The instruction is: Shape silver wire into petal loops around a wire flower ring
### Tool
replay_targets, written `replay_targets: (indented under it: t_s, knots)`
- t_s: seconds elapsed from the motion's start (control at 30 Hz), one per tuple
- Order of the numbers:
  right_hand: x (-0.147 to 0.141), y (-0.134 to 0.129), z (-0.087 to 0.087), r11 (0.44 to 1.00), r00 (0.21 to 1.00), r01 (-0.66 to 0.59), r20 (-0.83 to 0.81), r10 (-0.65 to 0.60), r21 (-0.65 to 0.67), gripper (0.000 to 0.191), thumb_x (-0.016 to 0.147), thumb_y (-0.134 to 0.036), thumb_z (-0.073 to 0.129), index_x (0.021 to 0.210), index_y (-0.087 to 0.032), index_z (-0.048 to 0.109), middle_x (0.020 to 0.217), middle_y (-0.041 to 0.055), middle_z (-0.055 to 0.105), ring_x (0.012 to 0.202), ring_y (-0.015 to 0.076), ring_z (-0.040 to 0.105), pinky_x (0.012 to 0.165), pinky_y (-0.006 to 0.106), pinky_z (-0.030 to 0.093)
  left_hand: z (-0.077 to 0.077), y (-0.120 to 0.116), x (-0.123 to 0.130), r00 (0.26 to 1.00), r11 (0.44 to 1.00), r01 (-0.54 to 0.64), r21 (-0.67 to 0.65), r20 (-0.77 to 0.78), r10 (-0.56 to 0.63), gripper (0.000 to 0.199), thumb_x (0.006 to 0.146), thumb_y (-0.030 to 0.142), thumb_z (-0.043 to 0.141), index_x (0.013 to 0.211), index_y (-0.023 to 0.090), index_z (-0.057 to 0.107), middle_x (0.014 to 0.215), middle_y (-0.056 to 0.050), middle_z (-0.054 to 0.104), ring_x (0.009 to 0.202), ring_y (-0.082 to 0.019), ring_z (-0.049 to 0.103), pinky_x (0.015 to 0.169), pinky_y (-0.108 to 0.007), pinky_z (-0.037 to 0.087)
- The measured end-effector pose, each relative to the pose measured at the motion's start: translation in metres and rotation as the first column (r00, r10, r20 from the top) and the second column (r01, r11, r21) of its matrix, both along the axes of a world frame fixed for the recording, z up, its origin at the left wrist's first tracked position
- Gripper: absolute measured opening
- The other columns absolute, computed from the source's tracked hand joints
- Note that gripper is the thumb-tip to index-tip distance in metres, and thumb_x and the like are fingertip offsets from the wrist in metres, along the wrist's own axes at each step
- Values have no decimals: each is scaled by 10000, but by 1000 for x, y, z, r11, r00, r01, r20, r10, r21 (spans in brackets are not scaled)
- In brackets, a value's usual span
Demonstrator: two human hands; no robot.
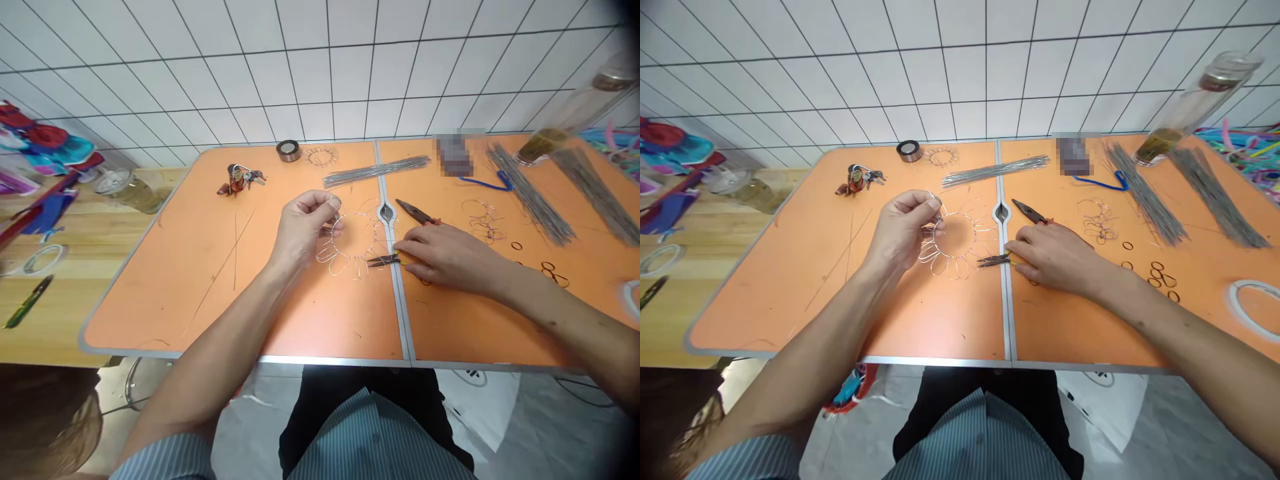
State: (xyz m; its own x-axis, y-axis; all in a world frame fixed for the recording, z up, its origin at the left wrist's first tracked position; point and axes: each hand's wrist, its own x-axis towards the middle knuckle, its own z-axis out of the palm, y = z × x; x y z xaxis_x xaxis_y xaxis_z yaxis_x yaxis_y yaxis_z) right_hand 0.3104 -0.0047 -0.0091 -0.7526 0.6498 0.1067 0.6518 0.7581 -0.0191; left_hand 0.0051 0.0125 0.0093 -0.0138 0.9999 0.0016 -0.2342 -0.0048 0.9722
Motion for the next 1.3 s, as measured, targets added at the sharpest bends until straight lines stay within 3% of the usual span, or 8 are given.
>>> replay_targets:
  t_s: [0.13,0.27,0.63,0.8,0.97,1.1,1.17,1.3]
  knots:
    - [-12,-6,2,980,964,-46,266,-7,192,225,959,-208,596,1101,-158,764,935,121,689,759,262,590,750,405,344,0,1,-2,1000,1000,12,-5,19,-12,281,744,352,950,804,212,714,697,36,657,579,-109,669,529,-222,564]
    - [-18,-6,-6,958,939,-100,343,2,268,122,962,-198,601,948,-158,715,881,116,661,753,278,595,729,418,319,2,1,-2,999,999,34,12,23,-35,286,752,361,948,828,212,716,709,41,658,587,-104,678,538,-214,561]
    - [-6,-9,-24,928,986,64,121,-116,366,361,1139,-317,484,913,-168,722,855,129,734,831,308,690,790,416,410,12,-2,-4,989,981,142,131,26,-146,330,752,401,969,819,202,716,704,37,682,566,-91,667,549,-208,543]
    - [-8,-14,-21,940,950,311,-60,-305,144,379,1137,-316,415,848,-236,647,767,94,732,792,287,733,789,403,455,13,-3,-6,977,965,188,181,67,-203,306,773,374,977,809,198,729,671,29,698,559,-106,690,545,-211,546]
    - [-9,-14,-13,867,828,488,-261,-497,-104,227,1086,-397,496,927,-267,593,815,72,741,810,311,739,649,381,422,11,-3,-8,983,966,176,189,18,-183,299,793,398,963,817,205,736,682,28,700,568,-108,687,565,-223,555]
    - [-2,-12,3,869,818,454,-295,-494,-197,269,1101,-404,483,892,-269,587,842,73,745,770,290,705,671,381,440,8,-3,-8,987,973,150,174,-77,-138,300,820,433,945,829,207,748,694,16,698,594,-113,682,602,-239,569]
    - [1,-13,17,892,836,422,-311,-452,-162,256,1115,-393,474,936,-263,604,861,83,738,769,285,687,678,388,435,9,-5,-7,987,975,139,171,-103,-123,291,833,434,939,826,207,757,700,9,697,602,-116,679,606,-245,571]
    - [-7,-22,47,931,926,354,-175,-336,89,320,1144,-432,429,1018,-227,641,1012,143,739,716,280,615,589,400,316,14,-10,-2,986,975,126,185,-135,-101,255,827,383,934,792,200,760,690,11,673,585,-110,653,584,-246,550]
